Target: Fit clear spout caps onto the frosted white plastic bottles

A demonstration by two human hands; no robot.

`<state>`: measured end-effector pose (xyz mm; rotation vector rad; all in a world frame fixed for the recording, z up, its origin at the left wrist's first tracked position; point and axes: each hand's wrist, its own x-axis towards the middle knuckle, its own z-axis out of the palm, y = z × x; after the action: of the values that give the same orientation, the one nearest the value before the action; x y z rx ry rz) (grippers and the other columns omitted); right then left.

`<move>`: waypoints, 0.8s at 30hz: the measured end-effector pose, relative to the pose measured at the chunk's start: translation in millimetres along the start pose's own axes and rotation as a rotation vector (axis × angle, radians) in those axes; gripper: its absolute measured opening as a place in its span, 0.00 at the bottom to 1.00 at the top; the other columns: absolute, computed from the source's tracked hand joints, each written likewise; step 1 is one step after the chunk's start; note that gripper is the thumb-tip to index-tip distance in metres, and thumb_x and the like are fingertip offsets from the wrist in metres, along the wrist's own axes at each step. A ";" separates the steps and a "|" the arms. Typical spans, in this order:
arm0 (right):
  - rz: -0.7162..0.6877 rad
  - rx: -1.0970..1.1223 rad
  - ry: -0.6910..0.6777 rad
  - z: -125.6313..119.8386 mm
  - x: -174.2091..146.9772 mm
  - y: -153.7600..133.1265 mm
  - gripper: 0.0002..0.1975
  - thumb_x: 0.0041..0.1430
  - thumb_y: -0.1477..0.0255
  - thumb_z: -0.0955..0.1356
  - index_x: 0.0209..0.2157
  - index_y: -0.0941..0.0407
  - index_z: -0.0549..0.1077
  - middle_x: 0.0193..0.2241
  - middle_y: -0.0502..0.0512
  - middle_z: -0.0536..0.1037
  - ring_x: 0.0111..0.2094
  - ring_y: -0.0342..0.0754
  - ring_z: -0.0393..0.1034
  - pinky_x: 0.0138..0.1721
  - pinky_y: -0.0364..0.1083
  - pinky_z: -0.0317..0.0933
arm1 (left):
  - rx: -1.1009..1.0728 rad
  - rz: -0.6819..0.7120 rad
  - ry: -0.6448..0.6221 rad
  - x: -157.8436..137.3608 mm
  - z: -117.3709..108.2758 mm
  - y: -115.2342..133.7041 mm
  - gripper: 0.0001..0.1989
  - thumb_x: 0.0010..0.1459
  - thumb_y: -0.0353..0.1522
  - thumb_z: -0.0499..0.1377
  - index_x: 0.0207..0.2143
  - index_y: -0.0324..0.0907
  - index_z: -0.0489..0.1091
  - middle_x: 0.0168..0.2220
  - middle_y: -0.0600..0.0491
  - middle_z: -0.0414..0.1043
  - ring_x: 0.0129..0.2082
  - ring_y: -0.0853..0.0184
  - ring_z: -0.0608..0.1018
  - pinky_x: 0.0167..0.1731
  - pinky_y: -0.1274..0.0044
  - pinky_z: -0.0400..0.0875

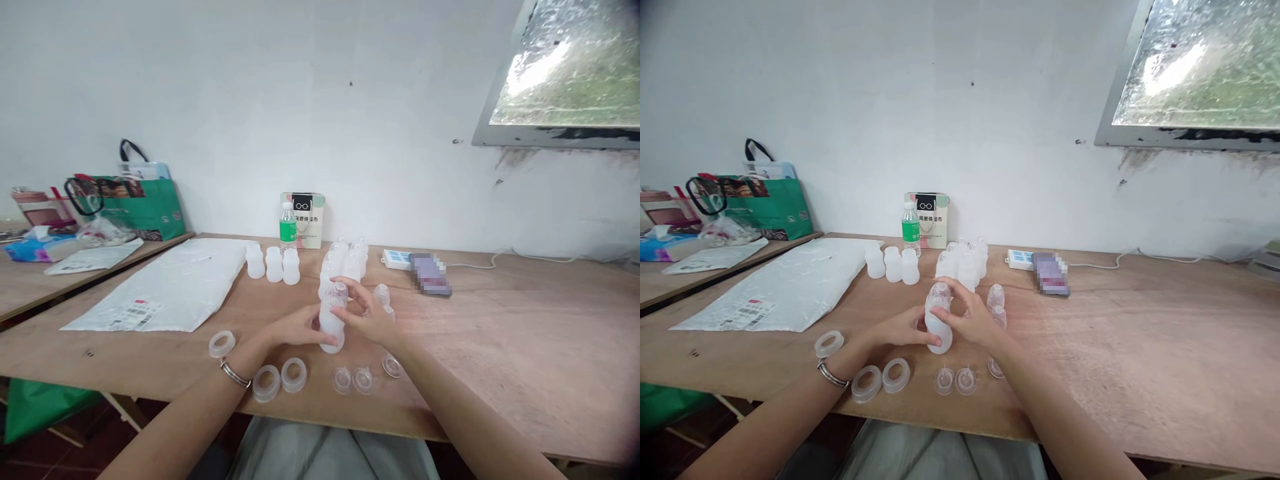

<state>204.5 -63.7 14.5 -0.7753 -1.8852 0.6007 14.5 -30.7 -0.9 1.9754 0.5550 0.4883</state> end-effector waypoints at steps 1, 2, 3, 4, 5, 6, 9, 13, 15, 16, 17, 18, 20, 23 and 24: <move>0.009 -0.013 -0.012 -0.5 0.4 -1.0 0.23 0.56 0.65 0.69 0.54 0.48 0.64 0.50 0.53 0.72 0.50 0.50 0.68 0.54 0.51 0.61 | -0.009 0.003 -0.002 0.1 0.1 0.3 0.16 0.50 0.38 0.64 0.35 0.38 0.66 0.32 0.54 0.69 0.35 0.69 0.71 0.39 0.73 0.68; 0.019 -0.026 -0.030 -1.0 0.8 -2.1 0.23 0.56 0.65 0.69 0.54 0.48 0.65 0.49 0.53 0.73 0.50 0.50 0.68 0.54 0.51 0.61 | -0.016 0.005 -0.003 0.1 0.2 0.3 0.16 0.49 0.38 0.64 0.36 0.38 0.66 0.33 0.54 0.69 0.35 0.69 0.71 0.39 0.73 0.68; 0.030 -0.037 -0.049 -1.3 1.1 -3.2 0.23 0.56 0.65 0.69 0.53 0.49 0.65 0.49 0.53 0.73 0.50 0.50 0.68 0.54 0.51 0.61 | -0.022 0.008 -0.004 0.2 0.3 0.1 0.17 0.49 0.38 0.65 0.37 0.38 0.66 0.34 0.53 0.69 0.36 0.68 0.71 0.39 0.73 0.68; 0.042 -0.045 -0.069 -1.6 1.2 -4.3 0.23 0.56 0.64 0.69 0.54 0.49 0.65 0.49 0.53 0.73 0.51 0.51 0.67 0.54 0.51 0.60 | -0.025 0.011 -0.003 0.4 0.4 -0.5 0.17 0.48 0.38 0.65 0.37 0.38 0.66 0.35 0.53 0.69 0.36 0.68 0.72 0.40 0.72 0.69; 0.052 -0.050 -0.084 -1.8 1.2 -5.1 0.23 0.56 0.64 0.69 0.54 0.49 0.65 0.50 0.53 0.72 0.52 0.51 0.67 0.54 0.51 0.60 | -0.027 0.013 -0.001 0.6 0.4 -1.2 0.17 0.48 0.38 0.65 0.37 0.38 0.66 0.35 0.53 0.69 0.37 0.67 0.72 0.40 0.72 0.69; 0.060 -0.052 -0.094 -1.8 1.0 -5.8 0.24 0.56 0.64 0.68 0.54 0.49 0.64 0.50 0.53 0.72 0.52 0.51 0.66 0.55 0.52 0.60 | -0.027 0.016 0.002 0.8 0.4 -1.9 0.17 0.48 0.37 0.65 0.37 0.38 0.66 0.35 0.53 0.69 0.37 0.67 0.72 0.40 0.72 0.69; 0.077 -0.052 -0.105 -1.9 0.1 -6.6 0.24 0.57 0.63 0.68 0.55 0.50 0.64 0.51 0.54 0.71 0.53 0.51 0.65 0.56 0.52 0.58 | -0.034 0.032 0.005 1.5 0.6 -3.5 0.17 0.47 0.36 0.66 0.37 0.39 0.66 0.36 0.53 0.69 0.38 0.67 0.72 0.41 0.72 0.69; 0.094 -0.041 -0.112 -1.7 -0.5 -6.1 0.25 0.56 0.62 0.68 0.55 0.49 0.64 0.52 0.54 0.72 0.53 0.52 0.65 0.56 0.53 0.58 | -0.033 0.049 0.003 1.5 0.8 -1.8 0.16 0.48 0.35 0.65 0.37 0.39 0.66 0.35 0.54 0.69 0.38 0.68 0.72 0.40 0.74 0.69; 0.110 -0.032 -0.104 -0.5 -0.6 -5.0 0.25 0.56 0.62 0.68 0.55 0.49 0.64 0.52 0.54 0.72 0.53 0.52 0.66 0.56 0.53 0.58 | -0.018 0.039 -0.002 0.5 0.2 0.2 0.16 0.47 0.36 0.66 0.36 0.38 0.67 0.34 0.53 0.69 0.37 0.68 0.72 0.39 0.74 0.69; 0.122 -0.020 -0.096 0.5 -0.7 -4.4 0.26 0.56 0.62 0.68 0.56 0.49 0.64 0.52 0.54 0.72 0.53 0.52 0.66 0.56 0.53 0.58 | -0.002 0.031 0.000 -0.2 -0.3 1.1 0.17 0.48 0.37 0.66 0.37 0.38 0.67 0.35 0.53 0.70 0.37 0.68 0.72 0.38 0.75 0.69; 0.135 -0.001 -0.084 1.6 -0.8 -3.8 0.26 0.56 0.62 0.68 0.56 0.49 0.64 0.52 0.53 0.72 0.53 0.51 0.66 0.56 0.53 0.58 | 0.022 0.020 0.003 -1.2 -1.0 1.9 0.18 0.48 0.38 0.65 0.38 0.38 0.67 0.35 0.53 0.70 0.37 0.67 0.72 0.38 0.75 0.69; 0.147 0.024 -0.073 2.7 -1.0 -3.5 0.25 0.57 0.62 0.68 0.56 0.49 0.63 0.51 0.53 0.72 0.53 0.51 0.66 0.56 0.53 0.59 | 0.055 0.006 0.010 -2.1 -1.7 2.4 0.19 0.48 0.39 0.65 0.39 0.38 0.67 0.36 0.53 0.70 0.37 0.67 0.72 0.37 0.75 0.69; 0.164 0.067 -0.086 4.3 -1.3 -4.1 0.27 0.56 0.62 0.68 0.56 0.49 0.62 0.51 0.53 0.72 0.53 0.51 0.66 0.55 0.52 0.60 | 0.147 -0.020 0.040 -3.7 -3.1 2.7 0.21 0.50 0.41 0.63 0.42 0.38 0.68 0.36 0.53 0.71 0.36 0.67 0.73 0.35 0.76 0.68; 0.180 0.017 -0.157 2.8 -1.0 -7.0 0.31 0.53 0.63 0.71 0.57 0.48 0.60 0.50 0.53 0.72 0.52 0.51 0.67 0.52 0.52 0.62 | 0.273 -0.035 0.061 -4.5 -4.9 1.9 0.22 0.49 0.44 0.63 0.42 0.39 0.69 0.34 0.54 0.72 0.34 0.67 0.72 0.33 0.77 0.66; 0.188 -0.029 -0.163 1.1 -0.5 -7.6 0.31 0.52 0.64 0.71 0.56 0.49 0.60 0.49 0.53 0.73 0.50 0.51 0.68 0.51 0.52 0.63 | 0.314 -0.032 0.064 -4.4 -5.6 1.6 0.23 0.48 0.44 0.64 0.41 0.39 0.70 0.33 0.54 0.72 0.33 0.67 0.72 0.32 0.77 0.65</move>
<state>201.8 -69.3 19.0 -0.9548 -1.9862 0.7753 8.1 -29.8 2.5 2.2502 0.7394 0.4678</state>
